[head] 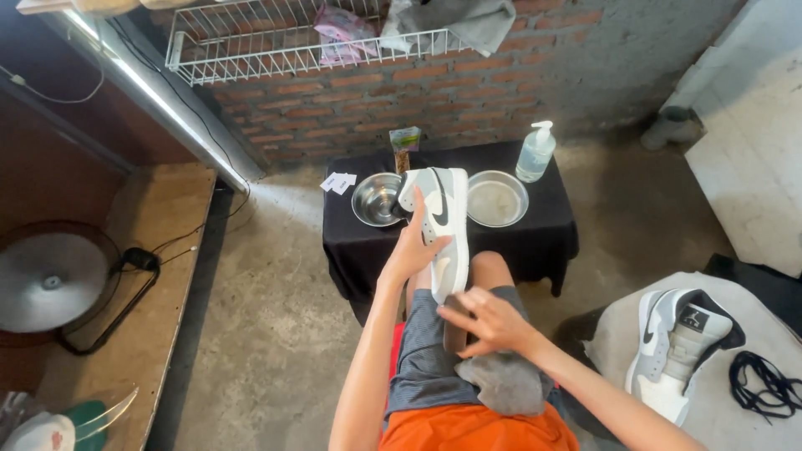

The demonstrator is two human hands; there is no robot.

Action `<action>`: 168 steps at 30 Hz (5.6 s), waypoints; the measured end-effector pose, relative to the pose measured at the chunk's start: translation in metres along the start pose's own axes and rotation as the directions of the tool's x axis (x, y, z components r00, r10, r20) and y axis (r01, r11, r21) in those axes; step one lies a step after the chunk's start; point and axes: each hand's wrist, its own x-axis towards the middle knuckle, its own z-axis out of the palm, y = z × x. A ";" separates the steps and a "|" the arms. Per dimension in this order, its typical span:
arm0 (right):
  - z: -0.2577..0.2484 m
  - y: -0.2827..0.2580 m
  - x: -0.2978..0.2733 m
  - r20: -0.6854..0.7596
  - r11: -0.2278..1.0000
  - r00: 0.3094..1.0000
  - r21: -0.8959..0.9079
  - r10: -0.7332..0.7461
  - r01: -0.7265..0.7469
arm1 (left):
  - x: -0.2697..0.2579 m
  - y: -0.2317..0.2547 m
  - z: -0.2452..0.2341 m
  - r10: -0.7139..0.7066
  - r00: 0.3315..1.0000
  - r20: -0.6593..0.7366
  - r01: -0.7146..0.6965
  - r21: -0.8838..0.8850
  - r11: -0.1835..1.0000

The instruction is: The person scrubs a white sneaker with a brush, repeatedly dipping the brush into a metal bowl of water. They clean the sole and upper parts of the shoe while seated, with other shoes visible on a wall rack.

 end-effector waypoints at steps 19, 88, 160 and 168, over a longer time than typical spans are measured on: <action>-0.020 0.072 0.030 0.057 0.900 0.902 0.057 0.429 -0.432 | -0.004 0.011 0.003 0.004 1.000 0.025 -0.006 0.066 0.998; -0.027 0.155 0.055 0.212 0.983 0.961 0.020 0.176 -0.184 | 0.001 0.027 0.008 0.041 0.988 0.149 -0.063 0.147 0.987; -0.037 0.008 0.010 0.078 0.932 0.932 0.043 0.355 -0.359 | 0.017 -0.041 0.021 0.162 0.983 0.082 -0.162 -0.012 0.987; -0.033 0.003 0.011 0.025 0.936 0.943 -0.133 0.331 -0.325 | 0.010 -0.025 0.014 0.077 0.996 0.047 -0.074 -0.059 0.996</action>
